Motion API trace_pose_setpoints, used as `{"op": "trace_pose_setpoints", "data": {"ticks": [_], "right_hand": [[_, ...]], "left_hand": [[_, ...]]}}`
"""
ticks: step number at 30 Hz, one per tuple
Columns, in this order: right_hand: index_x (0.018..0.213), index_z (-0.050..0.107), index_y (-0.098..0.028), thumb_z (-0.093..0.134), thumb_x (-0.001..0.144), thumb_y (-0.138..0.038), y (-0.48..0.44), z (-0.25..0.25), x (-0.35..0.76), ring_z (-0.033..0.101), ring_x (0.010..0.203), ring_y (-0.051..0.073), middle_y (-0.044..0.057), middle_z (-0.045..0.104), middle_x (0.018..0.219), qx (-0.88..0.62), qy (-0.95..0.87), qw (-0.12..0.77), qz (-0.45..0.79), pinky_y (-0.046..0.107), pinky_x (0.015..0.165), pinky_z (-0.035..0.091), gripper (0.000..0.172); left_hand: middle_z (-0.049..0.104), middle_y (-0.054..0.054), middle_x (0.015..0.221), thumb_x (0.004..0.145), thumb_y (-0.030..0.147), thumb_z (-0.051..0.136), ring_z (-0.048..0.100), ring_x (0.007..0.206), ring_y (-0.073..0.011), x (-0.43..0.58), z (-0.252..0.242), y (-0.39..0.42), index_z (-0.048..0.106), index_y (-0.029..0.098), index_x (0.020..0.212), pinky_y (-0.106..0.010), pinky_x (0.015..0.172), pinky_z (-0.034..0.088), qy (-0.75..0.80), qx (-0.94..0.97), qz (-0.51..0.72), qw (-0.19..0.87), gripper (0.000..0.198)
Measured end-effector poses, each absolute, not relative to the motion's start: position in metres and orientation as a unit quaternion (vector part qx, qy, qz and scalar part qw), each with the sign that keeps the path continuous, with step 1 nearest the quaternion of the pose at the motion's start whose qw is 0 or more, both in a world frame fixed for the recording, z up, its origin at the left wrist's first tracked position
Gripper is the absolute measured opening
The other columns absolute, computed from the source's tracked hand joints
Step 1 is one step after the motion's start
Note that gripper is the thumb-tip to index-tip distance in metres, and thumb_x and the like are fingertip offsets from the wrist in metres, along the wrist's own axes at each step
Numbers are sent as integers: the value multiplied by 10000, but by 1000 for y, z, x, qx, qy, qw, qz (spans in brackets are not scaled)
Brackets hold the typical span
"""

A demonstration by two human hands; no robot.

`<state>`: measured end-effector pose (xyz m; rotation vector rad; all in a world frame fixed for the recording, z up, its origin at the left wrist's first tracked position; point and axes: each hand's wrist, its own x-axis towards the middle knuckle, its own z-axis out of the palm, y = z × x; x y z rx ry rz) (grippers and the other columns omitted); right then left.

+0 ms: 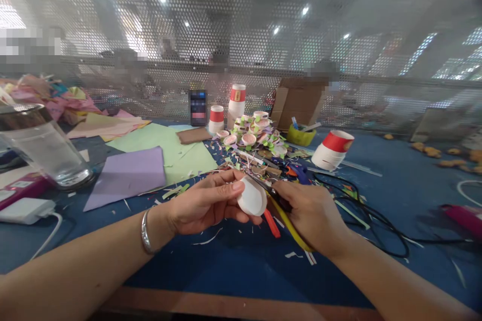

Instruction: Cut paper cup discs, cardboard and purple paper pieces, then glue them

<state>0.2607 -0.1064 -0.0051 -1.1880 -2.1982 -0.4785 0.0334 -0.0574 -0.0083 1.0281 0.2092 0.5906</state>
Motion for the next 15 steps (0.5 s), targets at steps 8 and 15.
{"op": "trace_pose_setpoints", "data": {"ticks": [8, 15], "right_hand": [[625, 553, -199, 530, 922, -259, -104, -5, 263, 474, 414, 116, -31, 521, 495, -457, -832, 282, -139, 242, 454, 293, 305], [630, 544, -196, 512, 923, -256, -101, -6, 265, 493, 405, 105, -31, 541, 499, -459, -838, 276, -105, 221, 450, 330, 302]], "left_hand": [[753, -143, 1014, 979, 318, 610, 777, 853, -189, 33, -10, -56, 619, 143, 1021, -168, 704, 603, 92, 464, 275, 837, 180], [748, -131, 991, 977, 320, 611, 776, 877, -202, 36, -11, -55, 619, 137, 1075, -197, 736, 611, 102, 450, 248, 852, 209]]}}
